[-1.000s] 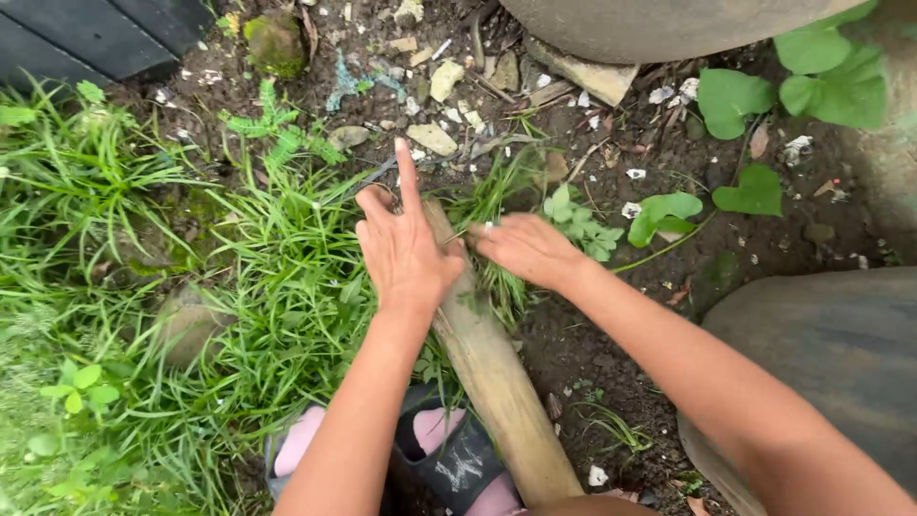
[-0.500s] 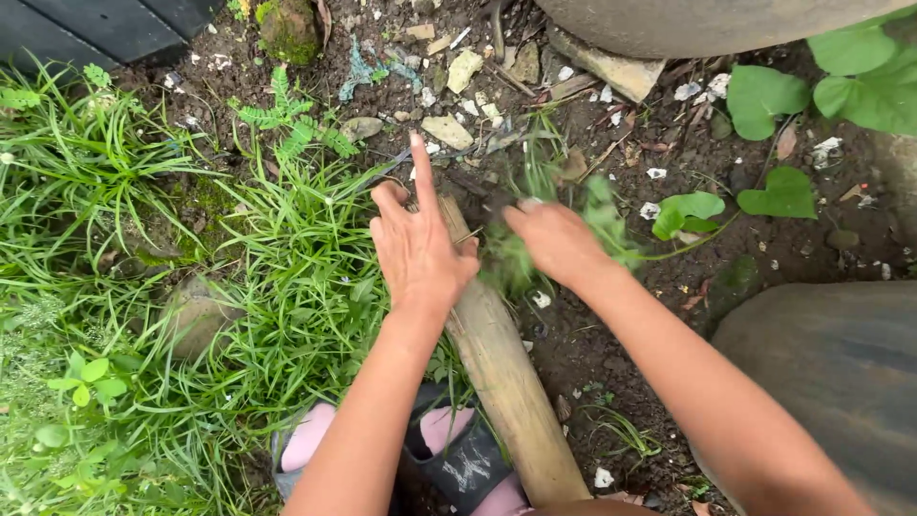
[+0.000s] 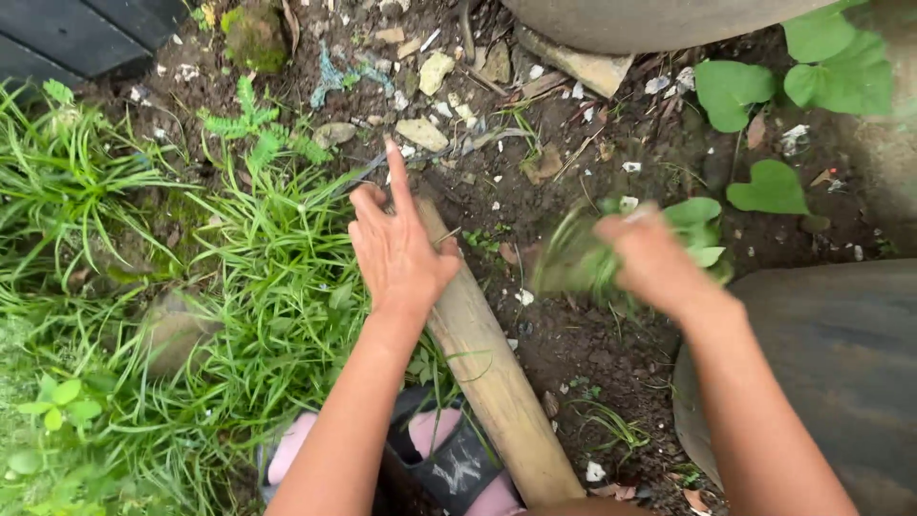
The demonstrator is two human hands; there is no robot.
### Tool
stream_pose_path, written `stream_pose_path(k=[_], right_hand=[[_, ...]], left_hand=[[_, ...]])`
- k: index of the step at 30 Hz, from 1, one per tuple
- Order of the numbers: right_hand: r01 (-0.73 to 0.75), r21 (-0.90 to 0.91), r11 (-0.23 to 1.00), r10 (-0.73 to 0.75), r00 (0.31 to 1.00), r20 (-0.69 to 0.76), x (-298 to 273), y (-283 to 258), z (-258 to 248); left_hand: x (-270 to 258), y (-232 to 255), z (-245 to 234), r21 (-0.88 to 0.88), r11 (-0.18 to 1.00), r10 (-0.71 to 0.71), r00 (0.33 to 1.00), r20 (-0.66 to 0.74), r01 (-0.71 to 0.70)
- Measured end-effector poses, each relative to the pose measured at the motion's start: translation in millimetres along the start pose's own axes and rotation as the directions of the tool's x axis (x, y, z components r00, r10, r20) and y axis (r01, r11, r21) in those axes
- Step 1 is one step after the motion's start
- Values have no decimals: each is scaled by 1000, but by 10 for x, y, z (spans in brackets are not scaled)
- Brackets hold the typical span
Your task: Remove weeds from the soil around large plant pots and outdoor structures.
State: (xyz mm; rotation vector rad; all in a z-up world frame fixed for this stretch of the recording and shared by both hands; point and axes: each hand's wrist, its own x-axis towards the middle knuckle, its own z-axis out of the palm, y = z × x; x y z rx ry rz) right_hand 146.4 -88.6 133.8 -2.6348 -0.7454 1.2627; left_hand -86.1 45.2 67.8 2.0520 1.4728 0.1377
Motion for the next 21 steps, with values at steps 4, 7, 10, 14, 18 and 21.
stream_pose_path(k=[4,7,10,14,18,21], right_hand=[[430,-360,828,-409,902,137,234,345,644],[772,-578,263,-776,526,349,266,187,876],[816,-553,170,-807,437,397,357,-7,1001],[727,-676,123,-832,447,330,651,103,1099],[667,-723,180,-835,492,246,828,225,1239],[639,-737,220,-831,518,202,814,196,1264]], left_hand=[[-9,-15,29,-7,1000,-2,1000,16,2],[5,-38,75,9,999,51,998,-42,-51],[-11,-41,54,-10,1000,27,999,-24,-28],[2,-28,47,-14,999,34,999,-6,-34],[2,-68,104,-15,998,67,996,-62,-68],[0,-65,81,-18,998,62,997,-52,-63]])
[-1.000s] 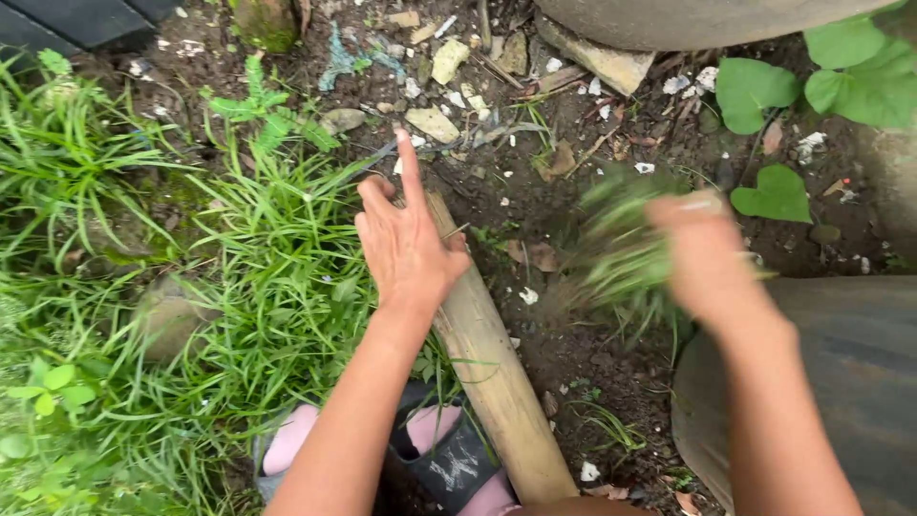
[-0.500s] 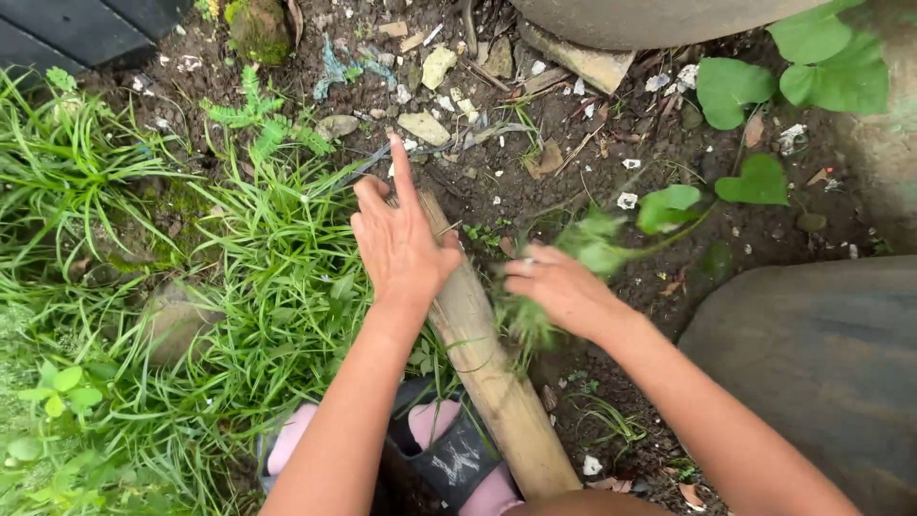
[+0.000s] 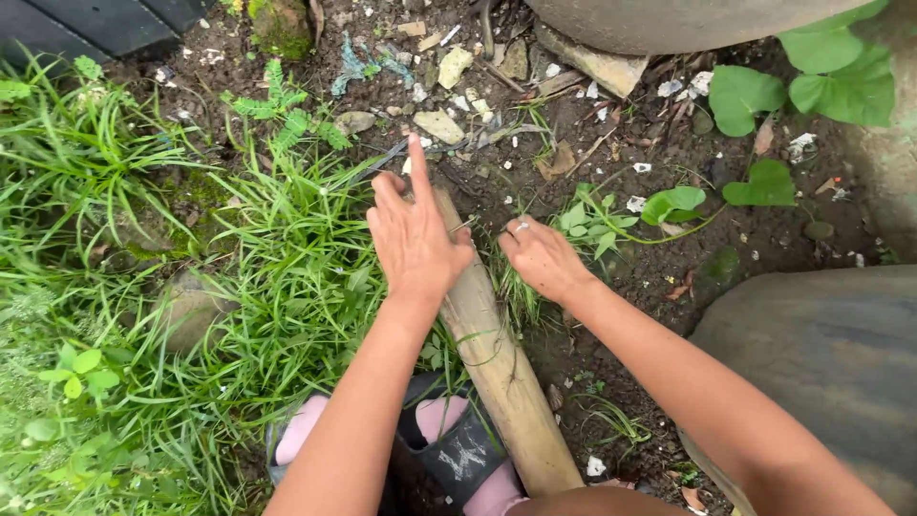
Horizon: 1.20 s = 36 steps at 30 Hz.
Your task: Remove weeds from the soil around large plant pots and outdoor structures.
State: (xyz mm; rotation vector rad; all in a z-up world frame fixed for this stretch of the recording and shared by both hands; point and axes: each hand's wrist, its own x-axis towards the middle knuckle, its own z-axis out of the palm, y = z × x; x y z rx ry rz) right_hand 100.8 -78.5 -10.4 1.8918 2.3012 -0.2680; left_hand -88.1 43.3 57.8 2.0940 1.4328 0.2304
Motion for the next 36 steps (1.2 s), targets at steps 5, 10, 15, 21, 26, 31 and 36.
stream_pose_path(k=[5,10,15,21,26,31,36], right_hand=[[-85,52,995,83,996,43,-184,71,49],[-709,535,459,623,686,375,-636,301,-791],[-508,242,827,553,813,-181,-1204,764,-758],[-404,79,911,410,908,-83,-572,668,-646],[-146,204,968,179,972,-152,271,761,-614],[-265,-29,964,261,960,-103,903,1054,-310],[-404,-30,914,395,905,-159,822,1275,-189]], left_hand=[[-5,-5,-8,-17,999,-37,998,41,37],[-1,-2,2,-27,1000,-17,1000,1,17],[33,71,-48,-12,999,-40,999,15,40],[113,286,-88,-58,996,-56,994,98,62],[208,366,19,-175,985,-1,998,60,12],[280,468,163,-304,952,-16,1000,19,21],[284,295,543,-240,969,-17,959,-281,-53]])
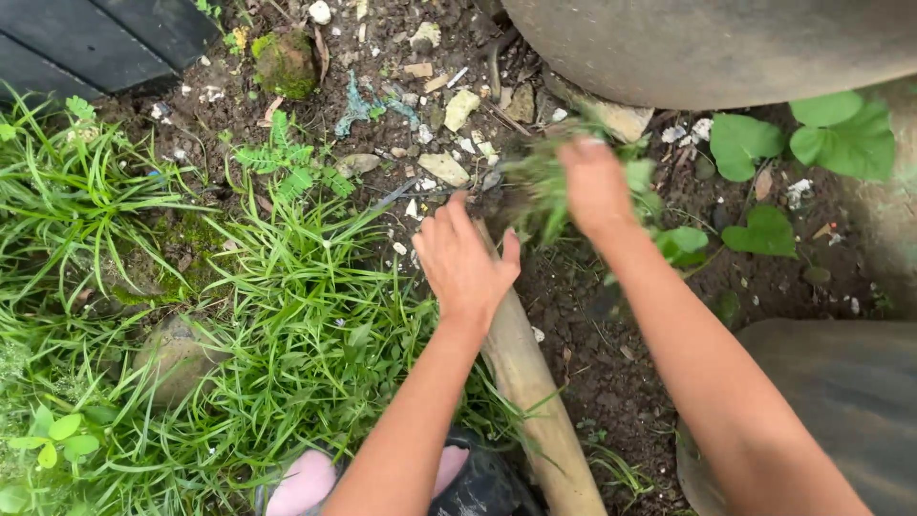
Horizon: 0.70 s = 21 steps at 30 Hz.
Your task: Remove weeds from the soil around large plant pots and outdoor structures.
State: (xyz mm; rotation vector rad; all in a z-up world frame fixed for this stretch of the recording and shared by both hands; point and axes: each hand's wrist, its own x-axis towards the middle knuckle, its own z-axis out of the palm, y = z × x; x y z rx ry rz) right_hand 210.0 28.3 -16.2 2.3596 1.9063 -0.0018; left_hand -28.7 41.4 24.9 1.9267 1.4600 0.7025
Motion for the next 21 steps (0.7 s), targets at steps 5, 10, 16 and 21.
stream_pose_path(k=[5,10,16,21], right_hand=[[-177,125,976,179,984,-5,-850,415,-726],[-16,283,959,1,999,50,-1226,398,-708],[178,335,925,-204,978,44,-713,-266,-379],[-114,130,985,74,957,282,-433,-382,-295]], left_hand=[[-15,-165,162,62,997,36,999,-29,-34],[-13,-163,198,80,996,50,998,-49,-46],[-33,-169,192,56,998,44,997,-62,-40],[-28,-180,184,31,999,43,997,-72,-41]])
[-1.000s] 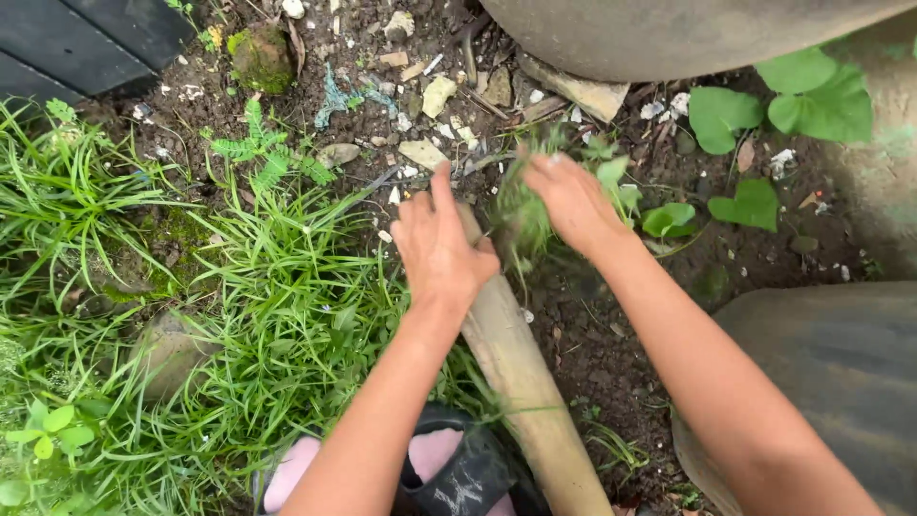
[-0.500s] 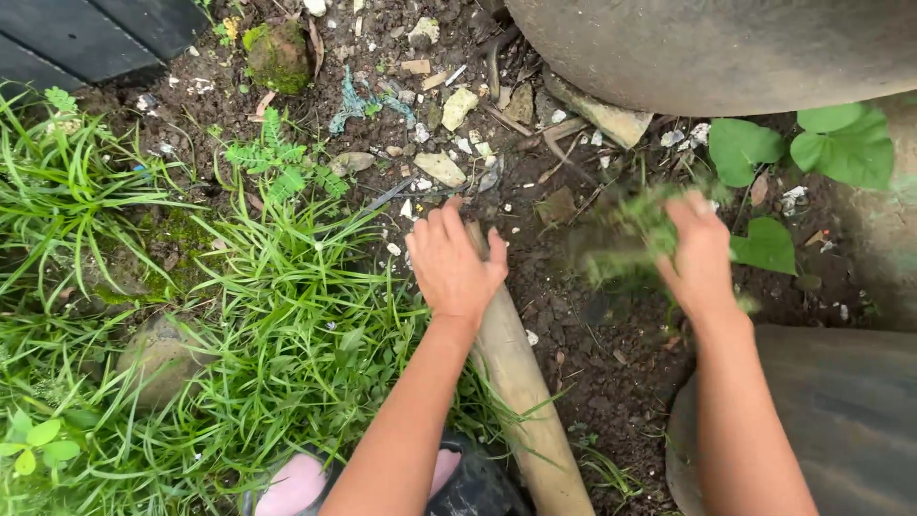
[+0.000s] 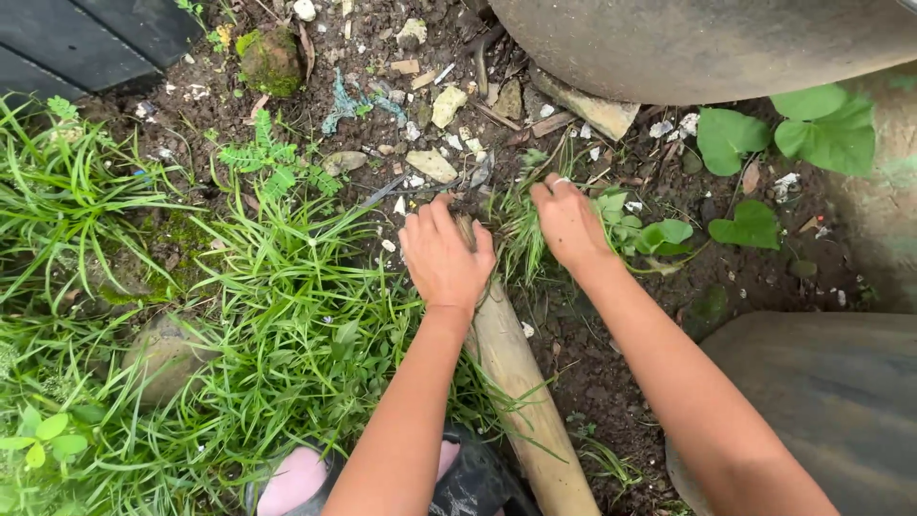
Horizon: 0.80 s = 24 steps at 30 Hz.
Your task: Remove weeds from the soil around large plant pots and outdoor structures.
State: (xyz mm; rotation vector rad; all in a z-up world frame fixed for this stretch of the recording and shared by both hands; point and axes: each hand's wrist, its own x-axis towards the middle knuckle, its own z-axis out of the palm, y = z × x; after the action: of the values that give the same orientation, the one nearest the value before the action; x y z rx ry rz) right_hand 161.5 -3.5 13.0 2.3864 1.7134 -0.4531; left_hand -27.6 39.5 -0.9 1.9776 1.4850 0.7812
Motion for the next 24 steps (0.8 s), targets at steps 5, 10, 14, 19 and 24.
stream_pose_path(k=[5,10,14,19,24], right_hand=[[15,71,997,-2,984,-179,-91,451,240],[-175,116,978,195,963,-185,-796,813,-368],[-30,119,992,46,990,-131,-984,1197,-149],[-156,102,982,173,967,-188,-520,979,-187],[-119,126,985,155,932,-326,83,1328,6]], left_hand=[[-8,-49,29,-26,1000,4,999,-35,-5],[-17,-59,64,-39,999,-7,999,-41,6],[-10,-27,52,-21,1000,-10,1000,-17,10],[-34,-44,73,-22,1000,7,1000,-26,-7],[-51,-83,110,-11,1000,3,999,-41,-4]])
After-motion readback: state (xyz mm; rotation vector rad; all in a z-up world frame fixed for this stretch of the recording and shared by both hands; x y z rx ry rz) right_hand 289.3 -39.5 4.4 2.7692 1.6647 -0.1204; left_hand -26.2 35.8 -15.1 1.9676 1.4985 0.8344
